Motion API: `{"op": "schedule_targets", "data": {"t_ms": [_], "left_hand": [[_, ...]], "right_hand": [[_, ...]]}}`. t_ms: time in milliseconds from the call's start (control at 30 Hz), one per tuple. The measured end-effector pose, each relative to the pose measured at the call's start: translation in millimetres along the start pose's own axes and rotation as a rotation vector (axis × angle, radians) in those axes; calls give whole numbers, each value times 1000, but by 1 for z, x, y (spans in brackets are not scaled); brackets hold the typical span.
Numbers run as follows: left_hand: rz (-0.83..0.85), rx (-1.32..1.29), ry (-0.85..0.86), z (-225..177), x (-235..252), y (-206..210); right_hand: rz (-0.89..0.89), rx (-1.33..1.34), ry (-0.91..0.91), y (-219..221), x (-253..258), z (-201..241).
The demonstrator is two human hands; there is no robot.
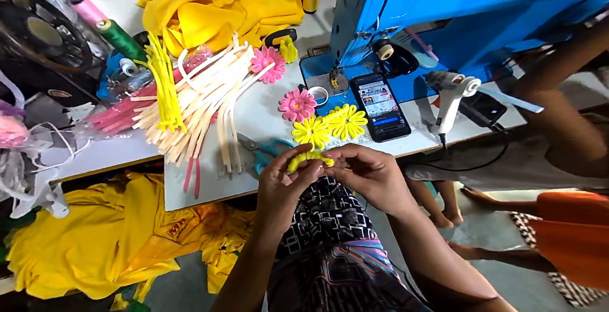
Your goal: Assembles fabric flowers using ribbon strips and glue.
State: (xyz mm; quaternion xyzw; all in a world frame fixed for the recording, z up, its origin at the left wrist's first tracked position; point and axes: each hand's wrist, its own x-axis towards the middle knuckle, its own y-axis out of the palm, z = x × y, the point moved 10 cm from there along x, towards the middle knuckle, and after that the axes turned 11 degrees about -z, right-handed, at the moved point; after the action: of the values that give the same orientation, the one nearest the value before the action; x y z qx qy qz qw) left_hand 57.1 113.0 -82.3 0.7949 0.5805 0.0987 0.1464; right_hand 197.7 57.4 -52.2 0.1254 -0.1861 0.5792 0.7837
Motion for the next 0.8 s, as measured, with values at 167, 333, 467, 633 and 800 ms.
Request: {"op": "schedule_targets", "data": {"t_ms": [167, 333, 467, 633, 800], "left_hand": [[102, -45, 212, -8, -8, 8], [-75, 73, 412, -23, -11, -9], [-140, 1, 393, -29, -11, -15], [-197, -24, 382, -24, -17, -14], [-239, 12, 415, -22, -23, -14]], "right_hand": [[-90, 105, 56, -9, 1, -2], [-35, 90, 22, -4, -2, 8], [-14, 69, 0, 2, -4, 12], [-148, 137, 59, 5, -6, 7], [-249, 251, 89, 12, -8, 4]]}}
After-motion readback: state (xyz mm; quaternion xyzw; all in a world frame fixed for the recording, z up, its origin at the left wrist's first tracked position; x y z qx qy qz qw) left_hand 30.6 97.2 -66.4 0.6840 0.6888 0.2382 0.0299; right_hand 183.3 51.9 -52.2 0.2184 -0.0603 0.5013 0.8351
